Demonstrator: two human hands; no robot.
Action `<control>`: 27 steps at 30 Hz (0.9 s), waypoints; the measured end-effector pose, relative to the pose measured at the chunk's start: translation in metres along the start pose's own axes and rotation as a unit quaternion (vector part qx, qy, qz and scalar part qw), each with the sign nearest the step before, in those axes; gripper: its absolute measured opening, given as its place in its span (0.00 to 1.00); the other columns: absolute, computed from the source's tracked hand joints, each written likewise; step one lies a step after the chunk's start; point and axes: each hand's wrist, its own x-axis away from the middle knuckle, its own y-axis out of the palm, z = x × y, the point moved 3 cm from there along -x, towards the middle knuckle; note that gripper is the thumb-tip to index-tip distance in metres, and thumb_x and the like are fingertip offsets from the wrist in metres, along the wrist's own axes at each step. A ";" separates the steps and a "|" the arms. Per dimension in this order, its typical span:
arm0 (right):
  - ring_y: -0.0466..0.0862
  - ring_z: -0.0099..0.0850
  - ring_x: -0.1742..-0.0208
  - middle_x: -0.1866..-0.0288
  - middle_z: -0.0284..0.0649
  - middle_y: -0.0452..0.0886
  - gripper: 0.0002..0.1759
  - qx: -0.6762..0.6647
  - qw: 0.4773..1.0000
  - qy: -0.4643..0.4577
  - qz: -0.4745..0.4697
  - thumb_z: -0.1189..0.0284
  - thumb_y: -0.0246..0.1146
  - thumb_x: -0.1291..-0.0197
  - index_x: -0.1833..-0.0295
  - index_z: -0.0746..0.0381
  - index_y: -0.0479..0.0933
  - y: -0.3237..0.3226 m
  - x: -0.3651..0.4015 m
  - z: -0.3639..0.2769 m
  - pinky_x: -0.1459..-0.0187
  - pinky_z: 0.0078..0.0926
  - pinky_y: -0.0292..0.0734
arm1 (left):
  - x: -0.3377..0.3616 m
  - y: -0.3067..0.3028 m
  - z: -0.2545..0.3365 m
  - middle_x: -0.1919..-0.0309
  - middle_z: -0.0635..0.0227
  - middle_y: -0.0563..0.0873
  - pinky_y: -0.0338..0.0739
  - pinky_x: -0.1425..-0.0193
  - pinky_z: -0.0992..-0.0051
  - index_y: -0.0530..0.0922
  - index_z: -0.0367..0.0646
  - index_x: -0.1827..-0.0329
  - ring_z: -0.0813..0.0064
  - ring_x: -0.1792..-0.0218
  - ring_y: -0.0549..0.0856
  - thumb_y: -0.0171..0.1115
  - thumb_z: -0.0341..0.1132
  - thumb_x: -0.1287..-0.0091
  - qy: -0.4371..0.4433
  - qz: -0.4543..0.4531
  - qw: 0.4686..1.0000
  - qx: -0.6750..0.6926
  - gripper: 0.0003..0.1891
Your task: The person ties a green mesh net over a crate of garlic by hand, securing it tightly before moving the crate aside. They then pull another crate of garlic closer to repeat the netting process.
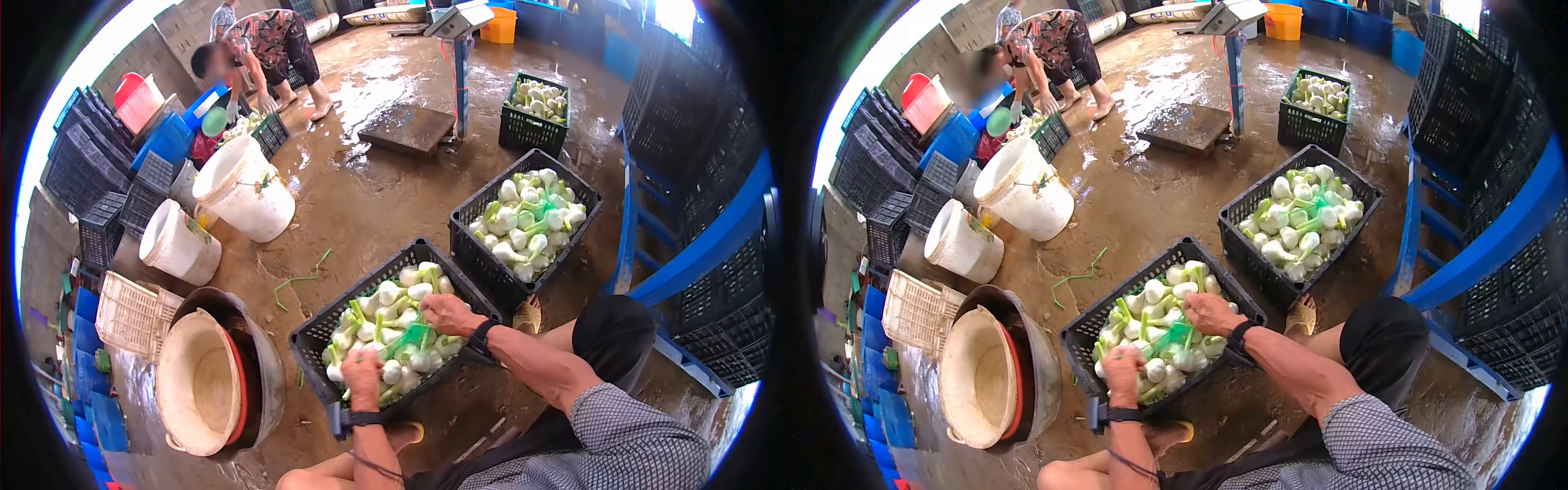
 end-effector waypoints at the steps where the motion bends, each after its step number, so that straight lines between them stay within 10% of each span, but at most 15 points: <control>1: 0.82 0.52 0.54 0.61 0.52 0.83 0.11 0.001 1.000 -0.002 0.002 0.67 0.58 0.39 0.57 0.62 0.78 -0.006 0.007 -0.001 0.51 0.48 0.75 | 0.003 -0.014 -0.002 0.77 0.64 0.84 0.80 0.64 0.64 0.80 0.35 0.63 0.63 0.72 0.85 0.67 0.32 0.42 -0.142 0.056 0.973 0.174 0.09; 9: 0.79 0.47 0.52 0.57 0.46 0.78 0.12 0.124 0.939 -0.006 0.321 0.70 0.60 0.43 0.53 0.58 0.78 -0.068 0.064 0.015 0.51 0.44 0.76 | 0.017 -0.132 -0.069 0.62 0.53 0.83 0.76 0.50 0.61 0.80 0.30 0.58 0.55 0.60 0.82 0.71 0.35 0.50 -0.043 0.430 0.866 -0.252 0.20; 13: 0.81 0.54 0.54 0.56 0.55 0.81 0.19 0.034 0.962 0.099 0.251 0.69 0.59 0.38 0.42 0.58 0.72 -0.053 0.090 0.038 0.52 0.48 0.76 | 0.033 -0.118 -0.114 0.64 0.55 0.86 0.76 0.55 0.62 0.81 0.25 0.59 0.64 0.64 0.82 0.66 0.45 0.37 -0.226 0.299 0.925 0.054 0.23; 20: 0.81 0.54 0.53 0.55 0.55 0.82 0.19 0.032 0.960 0.109 0.258 0.66 0.58 0.35 0.41 0.59 0.72 -0.050 0.088 0.041 0.50 0.48 0.76 | 0.033 -0.109 -0.094 0.65 0.53 0.88 0.78 0.56 0.61 0.82 0.31 0.58 0.58 0.63 0.87 0.67 0.41 0.43 -0.161 0.217 0.940 -0.206 0.19; 27: 0.83 0.54 0.56 0.59 0.55 0.82 0.15 0.076 0.960 0.105 0.249 0.66 0.57 0.34 0.47 0.64 0.73 -0.053 0.084 0.042 0.54 0.49 0.77 | 0.034 -0.100 -0.072 0.64 0.48 0.87 0.78 0.55 0.58 0.80 0.29 0.55 0.52 0.62 0.87 0.64 0.35 0.48 -0.221 0.235 0.934 -0.156 0.20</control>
